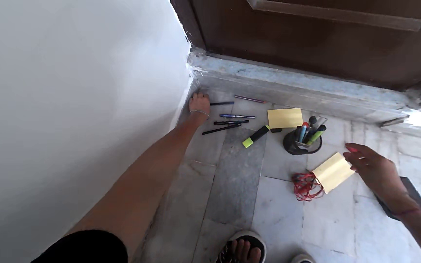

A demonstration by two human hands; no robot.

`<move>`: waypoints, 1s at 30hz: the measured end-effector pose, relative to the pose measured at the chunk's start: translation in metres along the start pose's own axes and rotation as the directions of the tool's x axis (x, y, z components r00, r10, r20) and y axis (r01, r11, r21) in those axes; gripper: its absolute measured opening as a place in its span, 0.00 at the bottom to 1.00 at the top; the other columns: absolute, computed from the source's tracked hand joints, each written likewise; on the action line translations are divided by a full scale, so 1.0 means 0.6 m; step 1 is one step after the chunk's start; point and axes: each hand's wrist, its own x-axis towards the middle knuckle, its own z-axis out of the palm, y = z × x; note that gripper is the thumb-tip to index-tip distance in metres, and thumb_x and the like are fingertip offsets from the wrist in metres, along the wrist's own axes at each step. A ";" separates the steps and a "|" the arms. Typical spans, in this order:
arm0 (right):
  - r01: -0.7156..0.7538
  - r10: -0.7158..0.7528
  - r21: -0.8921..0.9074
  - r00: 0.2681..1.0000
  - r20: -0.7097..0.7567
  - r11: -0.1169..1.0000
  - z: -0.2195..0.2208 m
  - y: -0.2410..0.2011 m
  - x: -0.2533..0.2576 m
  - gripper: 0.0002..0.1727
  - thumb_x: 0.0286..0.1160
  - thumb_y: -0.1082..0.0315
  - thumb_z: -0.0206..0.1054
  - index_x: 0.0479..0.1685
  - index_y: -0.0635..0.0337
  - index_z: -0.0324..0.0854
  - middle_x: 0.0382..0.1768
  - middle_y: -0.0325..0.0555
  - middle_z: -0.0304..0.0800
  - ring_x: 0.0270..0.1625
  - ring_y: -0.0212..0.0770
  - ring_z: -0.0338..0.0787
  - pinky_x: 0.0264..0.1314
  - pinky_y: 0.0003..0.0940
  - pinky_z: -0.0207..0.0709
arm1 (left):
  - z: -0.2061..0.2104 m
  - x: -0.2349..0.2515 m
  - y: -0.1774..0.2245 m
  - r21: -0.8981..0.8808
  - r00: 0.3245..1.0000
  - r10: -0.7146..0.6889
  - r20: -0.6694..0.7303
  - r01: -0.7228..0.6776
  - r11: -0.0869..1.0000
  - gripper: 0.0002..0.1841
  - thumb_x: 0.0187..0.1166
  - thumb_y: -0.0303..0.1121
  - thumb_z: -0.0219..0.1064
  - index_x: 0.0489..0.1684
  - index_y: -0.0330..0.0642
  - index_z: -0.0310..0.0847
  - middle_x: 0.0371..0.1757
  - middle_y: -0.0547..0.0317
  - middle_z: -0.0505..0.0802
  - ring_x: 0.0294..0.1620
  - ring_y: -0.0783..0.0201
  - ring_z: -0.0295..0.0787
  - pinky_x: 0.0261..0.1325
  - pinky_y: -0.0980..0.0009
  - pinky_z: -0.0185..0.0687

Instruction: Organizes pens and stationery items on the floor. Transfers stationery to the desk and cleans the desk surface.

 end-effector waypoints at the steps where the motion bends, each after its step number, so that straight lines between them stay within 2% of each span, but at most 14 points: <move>1: -0.005 0.006 -0.003 1.000 0.007 1.000 0.000 0.000 -0.002 0.18 0.86 0.69 0.64 0.69 0.69 0.81 0.41 0.64 0.91 0.36 0.59 0.91 0.42 0.59 0.83 | 0.002 -0.014 0.003 -0.013 1.000 0.010 -0.024 -0.010 1.000 0.20 0.78 0.20 0.65 0.69 0.28 0.78 0.75 0.27 0.78 0.82 0.28 0.67 0.76 0.31 0.63; 3: -0.010 0.010 -0.015 1.000 0.004 1.000 -0.001 -0.007 -0.005 0.18 0.87 0.68 0.63 0.69 0.67 0.81 0.42 0.63 0.92 0.38 0.59 0.92 0.44 0.59 0.84 | -0.002 -0.053 0.014 -0.042 0.993 0.067 -0.096 -0.071 0.997 0.19 0.82 0.25 0.62 0.71 0.31 0.77 0.71 0.27 0.82 0.78 0.26 0.72 0.74 0.28 0.62; 5: 0.032 -0.032 -0.046 0.999 0.003 0.998 0.001 -0.027 -0.012 0.17 0.87 0.68 0.63 0.69 0.67 0.82 0.43 0.61 0.92 0.39 0.58 0.92 0.44 0.60 0.84 | -0.014 -0.106 0.030 -0.098 0.968 0.193 -0.164 -0.210 0.973 0.17 0.87 0.28 0.59 0.70 0.33 0.80 0.65 0.27 0.86 0.71 0.26 0.78 0.73 0.28 0.62; 8: 0.238 -0.237 -0.124 0.971 0.022 0.963 0.017 -0.078 -0.031 0.17 0.83 0.68 0.65 0.64 0.66 0.85 0.44 0.59 0.93 0.39 0.57 0.93 0.42 0.58 0.86 | -0.041 -0.205 0.069 -0.221 0.864 0.455 -0.216 -0.497 0.839 0.13 0.85 0.28 0.64 0.61 0.33 0.87 0.56 0.33 0.91 0.58 0.34 0.90 0.61 0.36 0.81; 10: 0.382 -0.379 -0.102 0.924 0.048 0.918 0.040 -0.127 -0.047 0.20 0.77 0.65 0.69 0.65 0.65 0.86 0.50 0.59 0.91 0.37 0.54 0.93 0.37 0.53 0.87 | -0.066 -0.279 0.107 -0.317 0.785 0.591 -0.185 -0.617 0.720 0.11 0.83 0.28 0.67 0.57 0.34 0.89 0.55 0.40 0.93 0.52 0.43 0.94 0.56 0.46 0.88; 12: 0.483 -0.476 -0.058 0.873 0.104 0.874 0.066 -0.173 -0.066 0.29 0.72 0.60 0.75 0.73 0.63 0.81 0.60 0.60 0.89 0.39 0.53 0.93 0.36 0.50 0.88 | -0.079 -0.327 0.143 -0.416 0.686 0.716 -0.133 -0.694 0.588 0.11 0.82 0.31 0.69 0.53 0.34 0.90 0.48 0.43 0.95 0.47 0.48 0.95 0.51 0.50 0.90; 13: 0.513 -0.505 -0.035 0.853 0.131 0.858 0.078 -0.190 -0.075 0.33 0.70 0.59 0.76 0.76 0.64 0.78 0.59 0.59 0.89 0.37 0.52 0.93 0.36 0.50 0.88 | -0.088 -0.342 0.161 -0.496 0.657 0.750 -0.073 -0.676 0.544 0.12 0.83 0.32 0.68 0.54 0.32 0.88 0.46 0.42 0.95 0.46 0.47 0.95 0.52 0.50 0.88; 14: 0.516 -0.510 -0.008 0.848 0.147 0.856 0.089 -0.202 -0.084 0.34 0.69 0.61 0.76 0.77 0.66 0.76 0.53 0.58 0.91 0.34 0.52 0.93 0.34 0.50 0.87 | -0.095 -0.353 0.175 -0.580 0.647 0.762 -0.025 -0.630 0.516 0.14 0.84 0.34 0.68 0.54 0.29 0.86 0.44 0.40 0.94 0.45 0.47 0.94 0.52 0.51 0.87; 17: 0.441 -0.445 0.065 0.886 0.130 0.895 0.100 -0.210 -0.097 0.29 0.72 0.70 0.70 0.75 0.69 0.76 0.38 0.52 0.94 0.31 0.49 0.93 0.35 0.48 0.88 | -0.093 -0.365 0.197 -0.791 0.676 0.736 0.038 -0.430 0.436 0.17 0.82 0.34 0.70 0.57 0.26 0.81 0.42 0.41 0.93 0.38 0.56 0.92 0.49 0.62 0.87; 20: 0.399 -0.400 0.078 0.916 0.002 0.914 0.077 -0.183 -0.079 0.15 0.77 0.72 0.64 0.59 0.69 0.84 0.37 0.52 0.93 0.32 0.48 0.94 0.36 0.47 0.89 | -0.080 -0.353 0.192 -0.889 0.713 0.701 0.032 -0.301 0.346 0.23 0.81 0.33 0.71 0.69 0.26 0.74 0.48 0.43 0.94 0.39 0.62 0.91 0.46 0.67 0.86; 22: 0.331 -0.318 0.133 0.942 -0.108 0.934 0.055 -0.158 -0.061 0.13 0.79 0.70 0.65 0.53 0.72 0.83 0.38 0.55 0.93 0.34 0.47 0.94 0.38 0.47 0.89 | -0.064 -0.326 0.179 -0.887 0.776 0.627 0.071 -0.239 0.395 0.22 0.83 0.29 0.68 0.73 0.29 0.73 0.55 0.42 0.92 0.47 0.57 0.92 0.52 0.62 0.87; 25: 0.256 -0.190 0.249 0.947 -0.260 0.934 0.030 -0.125 -0.030 0.16 0.83 0.67 0.62 0.56 0.74 0.79 0.42 0.54 0.91 0.37 0.40 0.92 0.42 0.39 0.89 | -0.020 -0.252 0.148 -0.843 0.887 0.446 0.118 -0.149 0.518 0.18 0.85 0.26 0.64 0.69 0.25 0.76 0.63 0.35 0.89 0.59 0.48 0.90 0.64 0.55 0.84; 27: 0.239 -0.146 0.317 0.946 -0.291 0.918 0.022 -0.112 -0.014 0.16 0.85 0.67 0.61 0.58 0.74 0.78 0.45 0.51 0.91 0.40 0.33 0.93 0.46 0.32 0.89 | 0.008 -0.199 0.125 -0.801 0.940 0.319 0.119 -0.099 0.590 0.16 0.86 0.25 0.62 0.67 0.24 0.78 0.65 0.33 0.88 0.64 0.45 0.88 0.70 0.52 0.80; 30: 0.190 -0.101 0.365 0.963 -0.248 0.911 0.029 -0.109 0.000 0.16 0.85 0.68 0.60 0.60 0.74 0.77 0.50 0.53 0.91 0.43 0.35 0.94 0.47 0.33 0.90 | 0.024 -0.139 0.104 -0.738 0.979 0.158 0.131 -0.011 0.675 0.17 0.87 0.27 0.62 0.68 0.26 0.78 0.67 0.32 0.87 0.69 0.42 0.85 0.75 0.48 0.76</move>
